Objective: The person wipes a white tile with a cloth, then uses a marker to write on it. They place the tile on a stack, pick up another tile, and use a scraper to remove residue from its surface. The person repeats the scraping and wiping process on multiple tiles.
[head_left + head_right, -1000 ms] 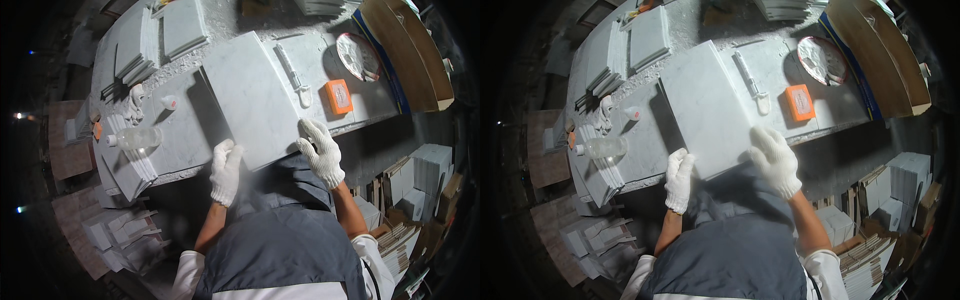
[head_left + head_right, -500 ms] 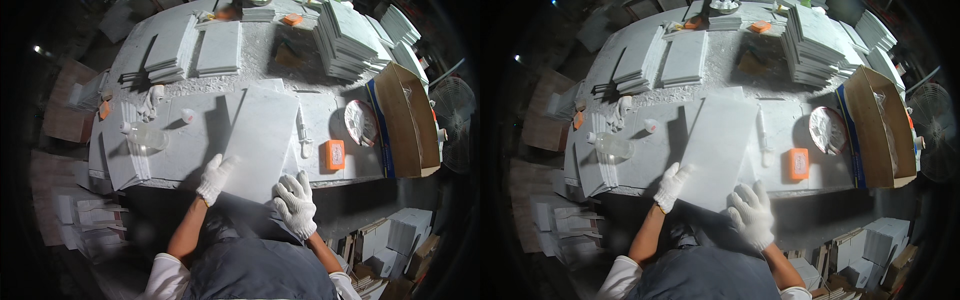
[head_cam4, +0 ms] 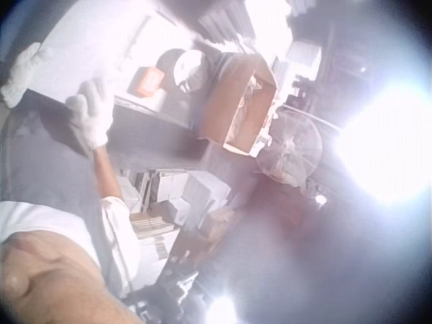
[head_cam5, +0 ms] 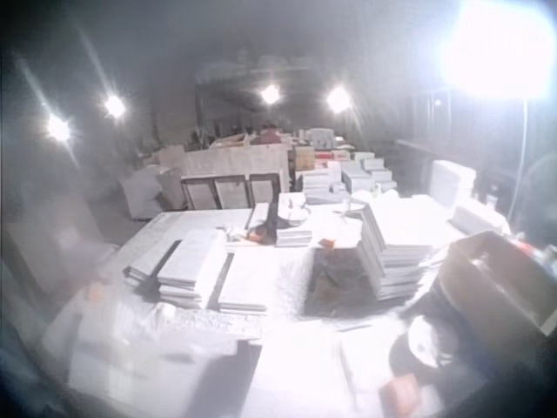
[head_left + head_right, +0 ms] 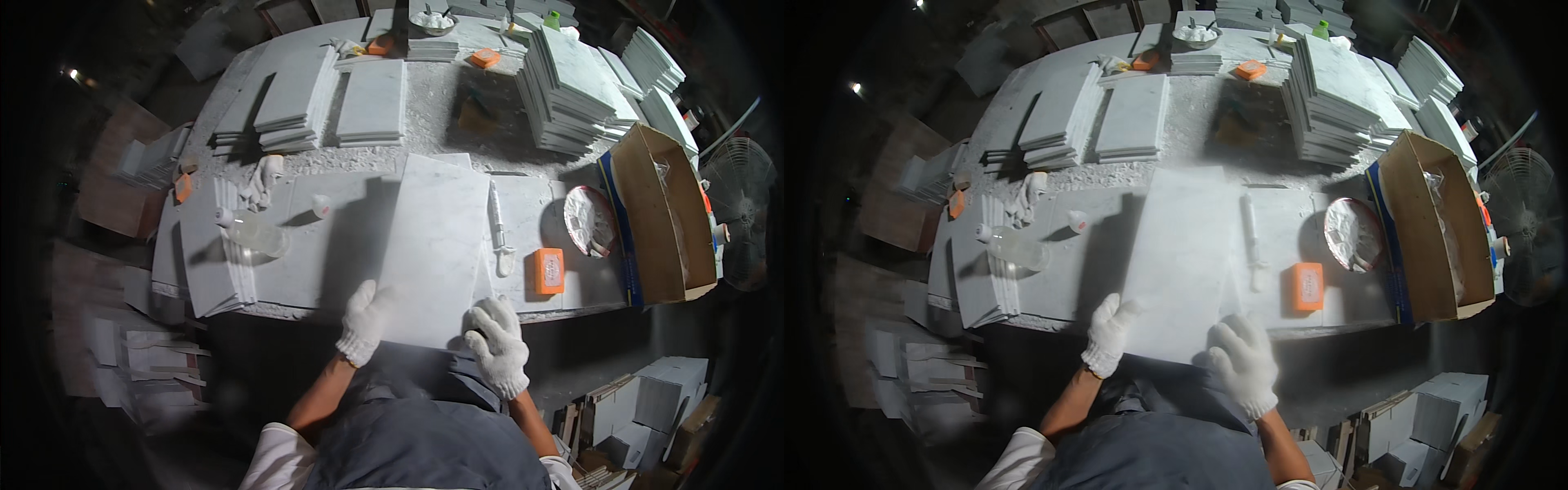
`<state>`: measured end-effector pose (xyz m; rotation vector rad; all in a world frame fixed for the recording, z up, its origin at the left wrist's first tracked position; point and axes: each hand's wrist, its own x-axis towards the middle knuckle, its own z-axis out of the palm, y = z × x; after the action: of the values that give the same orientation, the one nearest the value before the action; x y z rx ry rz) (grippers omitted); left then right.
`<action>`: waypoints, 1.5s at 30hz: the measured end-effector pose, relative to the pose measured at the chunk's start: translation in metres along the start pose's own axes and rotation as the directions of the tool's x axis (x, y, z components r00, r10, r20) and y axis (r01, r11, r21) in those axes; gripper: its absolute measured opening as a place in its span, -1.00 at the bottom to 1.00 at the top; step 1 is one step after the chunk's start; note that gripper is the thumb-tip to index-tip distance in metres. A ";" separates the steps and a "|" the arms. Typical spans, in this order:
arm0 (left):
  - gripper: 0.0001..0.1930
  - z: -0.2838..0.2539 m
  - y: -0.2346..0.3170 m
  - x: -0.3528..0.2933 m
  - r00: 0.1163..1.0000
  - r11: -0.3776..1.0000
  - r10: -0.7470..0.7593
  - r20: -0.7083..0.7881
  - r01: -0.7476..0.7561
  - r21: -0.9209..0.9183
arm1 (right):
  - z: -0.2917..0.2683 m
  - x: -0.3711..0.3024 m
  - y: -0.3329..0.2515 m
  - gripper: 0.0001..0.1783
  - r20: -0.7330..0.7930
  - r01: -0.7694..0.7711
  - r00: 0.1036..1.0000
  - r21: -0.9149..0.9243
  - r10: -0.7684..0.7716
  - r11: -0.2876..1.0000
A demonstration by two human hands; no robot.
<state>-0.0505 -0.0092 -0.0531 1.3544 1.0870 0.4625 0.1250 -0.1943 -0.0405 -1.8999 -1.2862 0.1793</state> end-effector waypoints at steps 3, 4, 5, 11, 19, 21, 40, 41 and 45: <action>-0.29 -0.005 0.000 -0.003 0.995 0.998 -0.054 -0.086 0.051 -0.027 | 0.008 -0.004 0.004 -0.59 -0.193 -0.070 0.979 0.006 0.070 0.998; -0.22 -0.005 -0.001 -0.004 0.990 0.997 -0.074 -0.121 0.073 -0.013 | 0.010 -0.003 0.005 -0.46 -0.172 -0.113 0.979 0.010 0.113 0.994; -0.04 -0.009 -0.001 -0.004 0.988 0.992 -0.121 -0.095 0.116 -0.056 | 0.013 -0.003 0.004 -0.42 -0.157 -0.183 0.965 0.179 0.212 0.967; -0.17 -0.005 0.011 -0.005 0.981 0.973 -0.140 -0.137 0.111 -0.203 | 0.033 0.038 -0.003 -0.34 0.173 -0.469 0.853 0.668 0.492 0.578; -0.59 -0.014 0.027 0.035 0.979 0.994 0.108 -0.175 -0.110 0.001 | 0.077 0.121 0.010 -0.72 0.327 -0.567 0.777 0.735 0.538 0.371; -0.58 -0.022 0.021 0.052 0.977 0.963 0.166 -0.136 -0.190 -0.190 | 0.083 0.134 0.013 -0.73 0.380 -0.595 0.759 0.735 0.528 0.326; -0.62 -0.019 -0.045 0.150 0.671 0.219 0.741 0.023 -0.274 0.936 | 0.102 0.331 0.056 -0.69 0.320 -0.490 0.864 0.713 0.389 0.501; -0.60 -0.019 -0.048 0.150 0.720 0.161 0.687 0.097 -0.280 0.946 | 0.111 0.350 0.058 -0.70 0.332 -0.501 0.856 0.720 0.396 0.480; -0.56 -0.017 -0.057 0.151 0.788 0.342 0.613 -0.055 -0.202 0.918 | 0.152 0.406 0.066 -0.61 0.311 -0.509 0.851 0.691 0.424 0.514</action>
<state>-0.0112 0.1094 -0.1564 2.6532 1.3817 0.5952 0.2823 0.2143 -0.0607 -1.4236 -0.5335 0.9672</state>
